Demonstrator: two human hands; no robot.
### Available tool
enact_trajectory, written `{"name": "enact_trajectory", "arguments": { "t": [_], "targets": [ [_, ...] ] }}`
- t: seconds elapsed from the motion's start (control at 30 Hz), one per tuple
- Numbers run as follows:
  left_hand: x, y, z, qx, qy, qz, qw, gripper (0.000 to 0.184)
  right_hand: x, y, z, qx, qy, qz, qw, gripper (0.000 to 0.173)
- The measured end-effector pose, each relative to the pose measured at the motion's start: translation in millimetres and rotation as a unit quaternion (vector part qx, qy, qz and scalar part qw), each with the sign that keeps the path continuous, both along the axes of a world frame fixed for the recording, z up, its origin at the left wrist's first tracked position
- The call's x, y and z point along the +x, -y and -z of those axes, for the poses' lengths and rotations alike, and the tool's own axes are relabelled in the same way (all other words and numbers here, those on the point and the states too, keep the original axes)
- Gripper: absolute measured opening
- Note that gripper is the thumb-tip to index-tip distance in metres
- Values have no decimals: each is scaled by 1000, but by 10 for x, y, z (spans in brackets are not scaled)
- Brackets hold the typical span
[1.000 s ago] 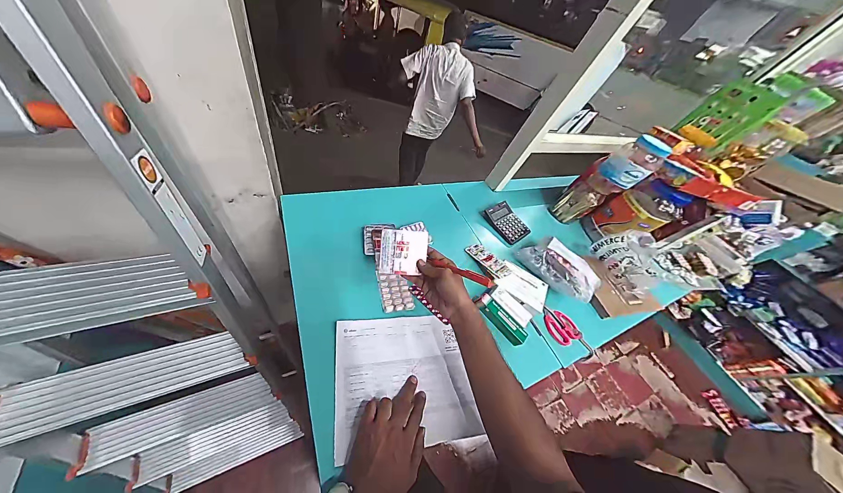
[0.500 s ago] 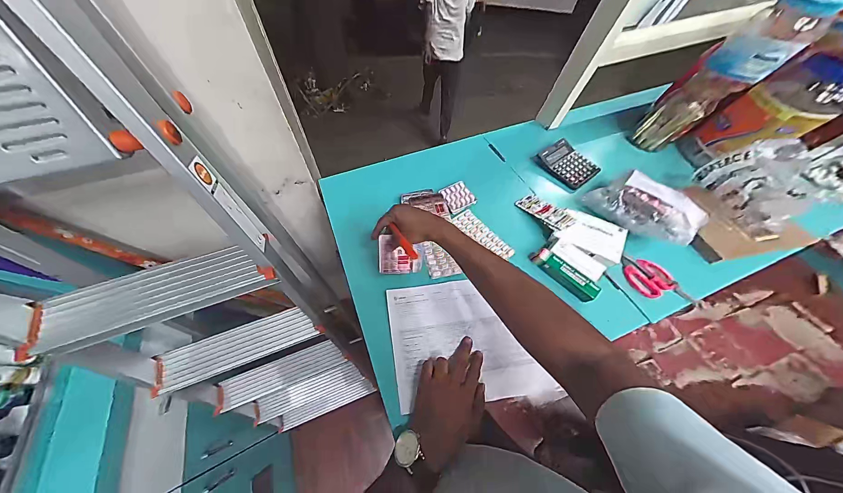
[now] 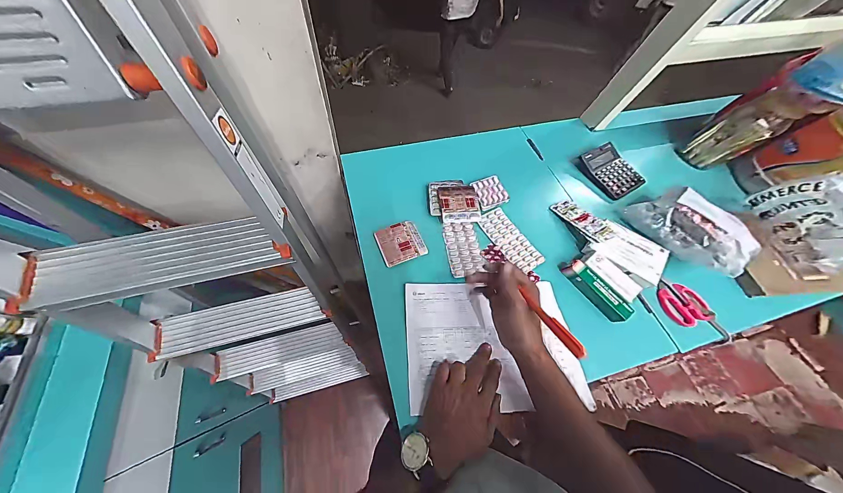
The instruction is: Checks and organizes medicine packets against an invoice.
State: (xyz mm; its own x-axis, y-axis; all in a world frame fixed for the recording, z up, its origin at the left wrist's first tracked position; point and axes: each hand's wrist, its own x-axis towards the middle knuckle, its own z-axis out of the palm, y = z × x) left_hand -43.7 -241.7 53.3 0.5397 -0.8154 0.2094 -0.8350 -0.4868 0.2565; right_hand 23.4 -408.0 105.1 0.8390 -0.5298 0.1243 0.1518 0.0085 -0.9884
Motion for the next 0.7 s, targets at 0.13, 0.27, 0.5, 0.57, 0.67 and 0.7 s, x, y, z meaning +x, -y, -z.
{"name": "enact_trajectory", "arguments": {
  "t": [0.13,0.27,0.5,0.57,0.67,0.7],
  "targets": [
    [6,5,3,-10,4,1,1000,46,-657,-129,248,105,13,53,993,59],
    [2,-9,-15,-29,-11,2,1000,43,-894,-216,489,95,32,94,991,64],
    [-35,-5,70,-5,22,-22,999,50,-870,-174,532,84,82,116,986,8],
    [-44,3,58,1,14,-26,1000,51,-899,-121,495,65,49,93,992,9],
    [-28,17,16,28,-27,-26,999,51,-933,-23,434,-59,-53,37,996,5],
    [-28,30,2,34,-36,-26,998,50,-934,-3,430,-101,-77,28,992,5]
  ]
}}
